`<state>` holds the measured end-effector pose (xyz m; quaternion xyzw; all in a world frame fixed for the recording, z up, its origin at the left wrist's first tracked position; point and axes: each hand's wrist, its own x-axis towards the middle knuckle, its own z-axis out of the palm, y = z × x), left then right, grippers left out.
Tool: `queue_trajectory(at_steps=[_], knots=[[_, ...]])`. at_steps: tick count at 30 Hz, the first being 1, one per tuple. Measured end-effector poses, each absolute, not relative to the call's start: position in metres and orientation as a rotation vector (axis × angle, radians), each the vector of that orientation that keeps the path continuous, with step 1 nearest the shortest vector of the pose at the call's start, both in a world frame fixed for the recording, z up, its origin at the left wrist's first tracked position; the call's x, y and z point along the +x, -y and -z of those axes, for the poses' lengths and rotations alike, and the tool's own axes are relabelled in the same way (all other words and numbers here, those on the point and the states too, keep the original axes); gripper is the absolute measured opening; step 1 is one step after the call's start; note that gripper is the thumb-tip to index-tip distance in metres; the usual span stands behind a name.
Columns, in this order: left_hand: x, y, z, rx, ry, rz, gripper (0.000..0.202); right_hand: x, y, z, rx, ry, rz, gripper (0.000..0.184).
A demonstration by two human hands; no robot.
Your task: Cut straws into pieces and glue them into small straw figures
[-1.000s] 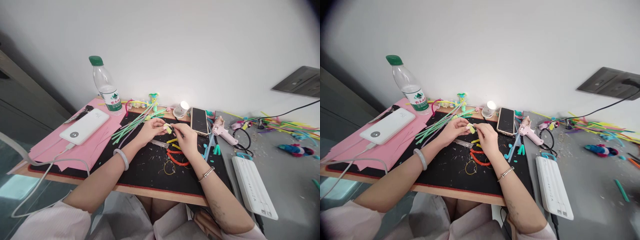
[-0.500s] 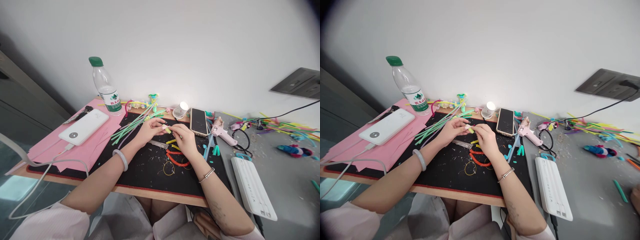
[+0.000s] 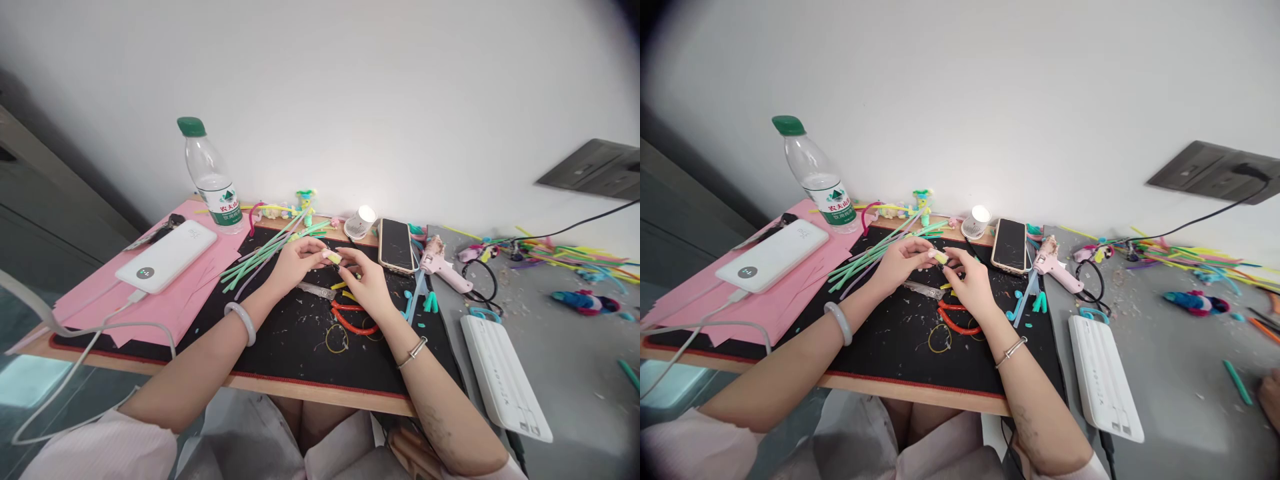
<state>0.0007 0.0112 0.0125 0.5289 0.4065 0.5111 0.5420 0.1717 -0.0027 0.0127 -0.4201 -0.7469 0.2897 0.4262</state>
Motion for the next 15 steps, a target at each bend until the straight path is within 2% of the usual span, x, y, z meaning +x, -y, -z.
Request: queue_trajectory(at_steps=[7,11,15], knots=[[0.0030,-0.0093,-0.0118,1.365,-0.965,-1.203,0.020,0.1715,0.0001,-0.0050,-1.100,1.745,-0.841,0.022],[0.0019,-0.0088,-0.0116,1.487,-0.970,-1.211,0.023,0.1724,-0.0009,-0.0032,-1.093,1.746,-0.867,0.023],[0.0007,-0.0061,-0.0152,1.642,-0.977,-1.159,0.017,0.1748,-0.0023,-0.0019,-1.086,1.733,-0.866,0.025]])
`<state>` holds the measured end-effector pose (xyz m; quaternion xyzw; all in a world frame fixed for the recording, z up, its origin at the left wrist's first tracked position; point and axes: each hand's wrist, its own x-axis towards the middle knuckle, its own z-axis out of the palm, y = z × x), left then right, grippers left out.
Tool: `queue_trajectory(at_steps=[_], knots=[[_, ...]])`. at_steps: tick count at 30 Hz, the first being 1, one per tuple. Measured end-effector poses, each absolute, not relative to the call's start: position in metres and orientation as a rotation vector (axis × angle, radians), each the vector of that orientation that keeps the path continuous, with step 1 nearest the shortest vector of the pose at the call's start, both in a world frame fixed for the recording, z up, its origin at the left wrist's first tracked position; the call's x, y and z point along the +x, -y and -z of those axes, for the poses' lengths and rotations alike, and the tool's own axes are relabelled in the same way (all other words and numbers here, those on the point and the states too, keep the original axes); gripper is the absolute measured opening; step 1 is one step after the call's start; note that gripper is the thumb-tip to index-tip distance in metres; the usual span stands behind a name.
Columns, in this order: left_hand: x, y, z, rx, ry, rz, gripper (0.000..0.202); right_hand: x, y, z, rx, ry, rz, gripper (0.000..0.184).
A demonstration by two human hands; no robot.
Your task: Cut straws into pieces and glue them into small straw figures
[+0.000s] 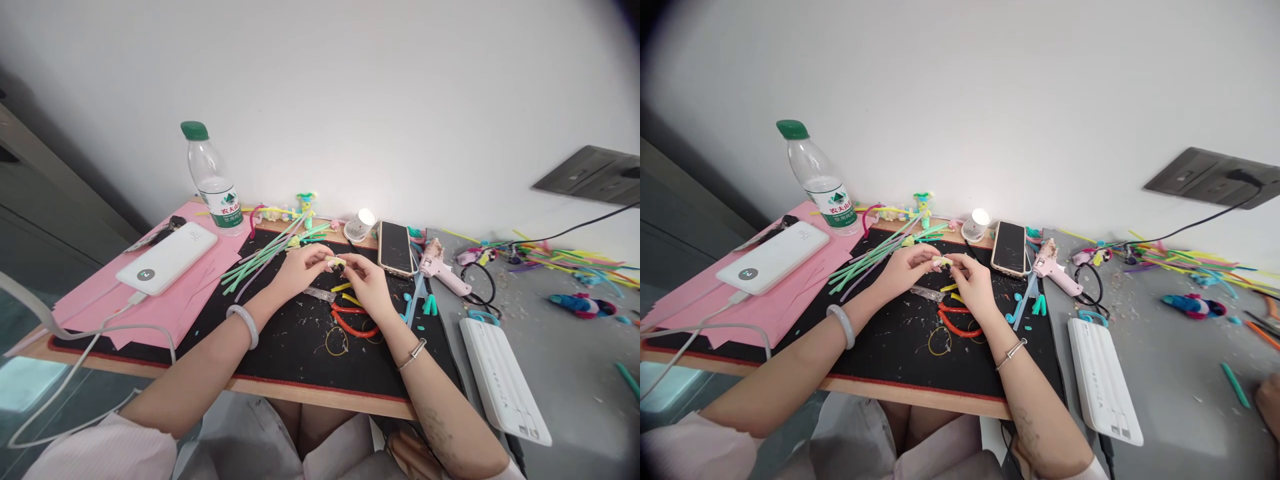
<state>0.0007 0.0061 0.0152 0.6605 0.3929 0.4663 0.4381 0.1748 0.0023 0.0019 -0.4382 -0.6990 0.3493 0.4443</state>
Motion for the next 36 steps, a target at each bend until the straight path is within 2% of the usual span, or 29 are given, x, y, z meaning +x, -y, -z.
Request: queue_trajectory(at_steps=[36], knots=[[-0.0013,-0.0059,-0.0132,1.603,-0.944,-1.161,0.016,0.1782,-0.0004,-0.0063,-1.098,1.815,-0.768,0.023]])
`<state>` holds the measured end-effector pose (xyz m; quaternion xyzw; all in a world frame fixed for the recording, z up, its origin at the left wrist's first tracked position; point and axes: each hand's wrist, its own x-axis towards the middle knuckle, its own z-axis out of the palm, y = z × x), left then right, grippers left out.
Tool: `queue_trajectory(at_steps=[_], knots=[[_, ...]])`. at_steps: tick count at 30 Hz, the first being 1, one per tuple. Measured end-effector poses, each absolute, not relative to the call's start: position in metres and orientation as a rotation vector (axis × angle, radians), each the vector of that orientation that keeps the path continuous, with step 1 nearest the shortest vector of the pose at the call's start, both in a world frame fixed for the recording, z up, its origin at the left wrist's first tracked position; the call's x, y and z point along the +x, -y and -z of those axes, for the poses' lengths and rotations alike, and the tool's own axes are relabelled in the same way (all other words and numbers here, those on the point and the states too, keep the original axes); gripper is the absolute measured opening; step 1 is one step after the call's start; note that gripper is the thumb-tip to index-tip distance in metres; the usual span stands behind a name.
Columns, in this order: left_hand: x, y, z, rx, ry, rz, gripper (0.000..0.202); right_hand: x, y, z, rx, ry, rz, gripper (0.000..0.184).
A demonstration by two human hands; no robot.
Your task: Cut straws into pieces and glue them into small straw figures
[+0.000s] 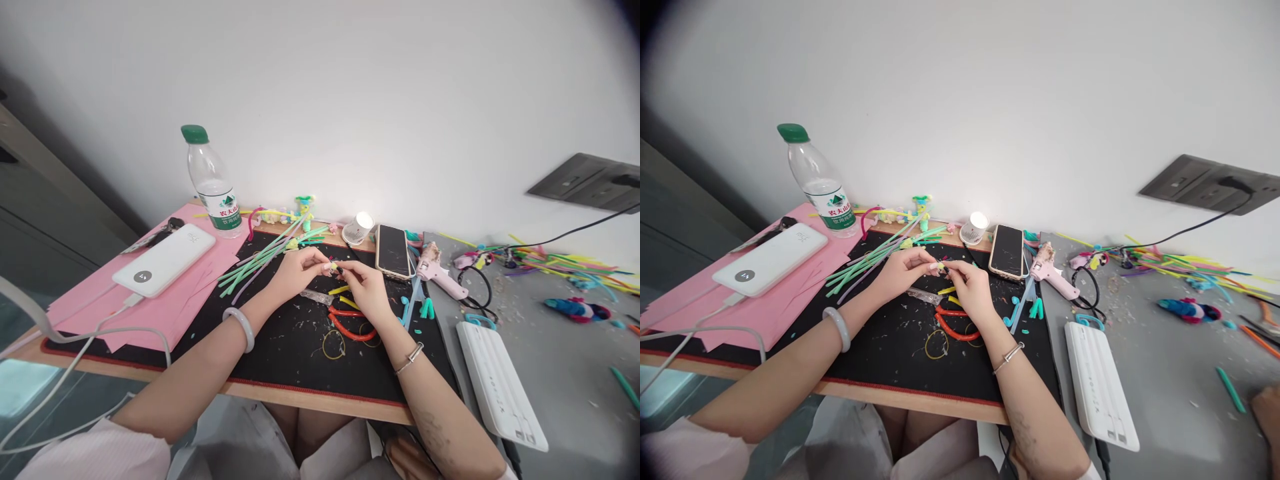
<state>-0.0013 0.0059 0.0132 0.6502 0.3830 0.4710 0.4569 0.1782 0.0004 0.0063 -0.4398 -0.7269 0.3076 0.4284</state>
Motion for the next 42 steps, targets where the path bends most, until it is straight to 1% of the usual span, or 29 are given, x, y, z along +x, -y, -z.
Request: queue_trajectory(at_steps=[10,16,25,36,42], knots=[[0.0009,-0.0060,-0.0142,1.535,-0.937,-1.183,0.016,0.1735,0.0001,-0.0063,-1.026,1.692,-0.901,0.021],[0.0008,-0.0054,-0.0155,1.559,-0.955,-1.168,0.017,0.1745,0.0006,-0.0091,-1.053,1.700,-0.844,0.014],[-0.0012,-0.0073,-0.0117,1.532,-0.932,-1.147,0.013,0.1751,0.0022,-0.0097,-1.079,1.757,-0.771,0.014],[-0.0015,-0.0083,-0.0117,1.752,-1.038,-1.164,0.013,0.1728,-0.0025,-0.0078,-1.042,1.483,-1.137,0.015],[-0.0028,-0.0081,-0.0126,1.804,-1.071,-1.160,0.011,0.1729,-0.0031,-0.0085,-1.060,1.429,-1.155,0.011]])
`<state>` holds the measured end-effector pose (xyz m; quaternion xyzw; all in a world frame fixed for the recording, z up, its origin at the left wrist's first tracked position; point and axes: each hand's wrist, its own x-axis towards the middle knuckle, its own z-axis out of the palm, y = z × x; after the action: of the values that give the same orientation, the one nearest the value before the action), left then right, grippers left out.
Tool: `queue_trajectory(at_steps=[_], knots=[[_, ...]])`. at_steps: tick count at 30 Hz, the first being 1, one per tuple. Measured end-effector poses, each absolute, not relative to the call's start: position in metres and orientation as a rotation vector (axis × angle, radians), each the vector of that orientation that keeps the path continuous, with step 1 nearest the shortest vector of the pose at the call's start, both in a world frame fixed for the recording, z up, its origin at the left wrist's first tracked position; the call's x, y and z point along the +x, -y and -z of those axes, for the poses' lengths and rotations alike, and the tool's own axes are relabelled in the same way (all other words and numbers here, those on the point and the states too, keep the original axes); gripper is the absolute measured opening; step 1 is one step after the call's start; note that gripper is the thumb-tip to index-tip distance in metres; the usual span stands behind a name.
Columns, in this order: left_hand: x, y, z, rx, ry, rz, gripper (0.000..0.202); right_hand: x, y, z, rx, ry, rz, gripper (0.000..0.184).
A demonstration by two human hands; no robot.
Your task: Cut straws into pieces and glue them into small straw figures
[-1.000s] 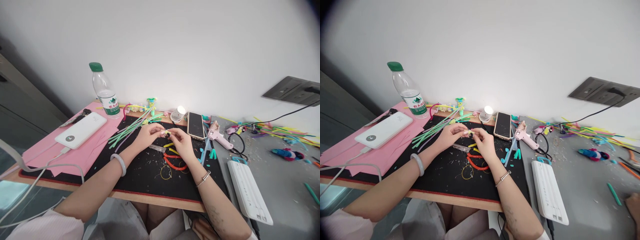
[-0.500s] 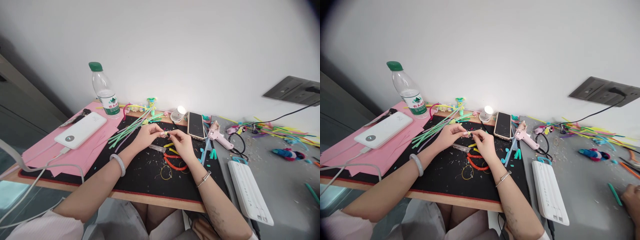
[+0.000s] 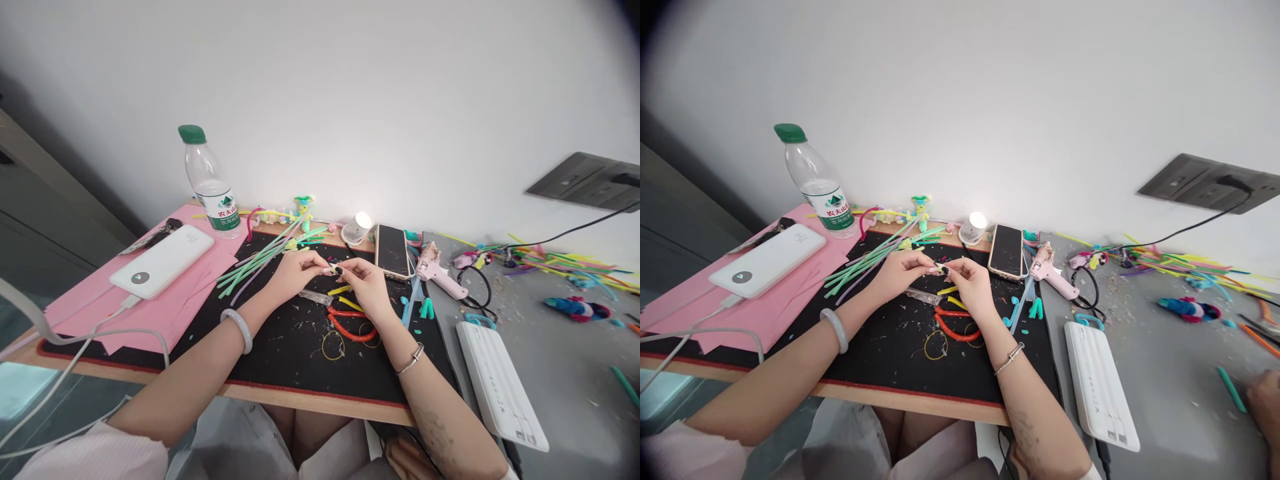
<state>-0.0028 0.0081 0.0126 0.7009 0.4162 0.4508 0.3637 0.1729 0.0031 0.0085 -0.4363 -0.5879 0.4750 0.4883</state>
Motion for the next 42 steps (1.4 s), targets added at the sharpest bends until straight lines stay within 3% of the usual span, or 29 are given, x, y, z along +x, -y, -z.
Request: queue_trajectory(at_steps=[5,9,15,21,35,38,42], knots=[[0.000,-0.008,-0.012,1.617,-0.960,-1.161,0.011,0.173,-0.002,-0.010,-1.046,1.433,-1.103,0.009],[0.002,-0.008,-0.013,1.402,-0.882,-1.137,0.032,0.173,-0.002,-0.009,-1.007,1.403,-1.125,0.013],[0.002,-0.007,-0.016,1.444,-0.931,-1.146,0.019,0.172,-0.002,-0.008,-1.006,1.380,-1.191,0.020],[0.000,-0.009,-0.009,1.563,-1.000,-1.134,0.018,0.174,-0.001,-0.010,-1.064,1.374,-1.193,0.010],[0.003,-0.008,-0.015,1.354,-0.914,-1.163,0.023,0.173,0.000,-0.008,-0.984,1.461,-1.073,0.014],[0.003,-0.009,-0.014,1.305,-0.959,-1.158,0.022,0.175,0.001,-0.010,-0.993,1.557,-0.932,0.016],[0.000,-0.012,-0.011,1.226,-1.021,-1.257,0.025,0.187,0.001,-0.023,-1.128,1.686,-0.445,0.021]])
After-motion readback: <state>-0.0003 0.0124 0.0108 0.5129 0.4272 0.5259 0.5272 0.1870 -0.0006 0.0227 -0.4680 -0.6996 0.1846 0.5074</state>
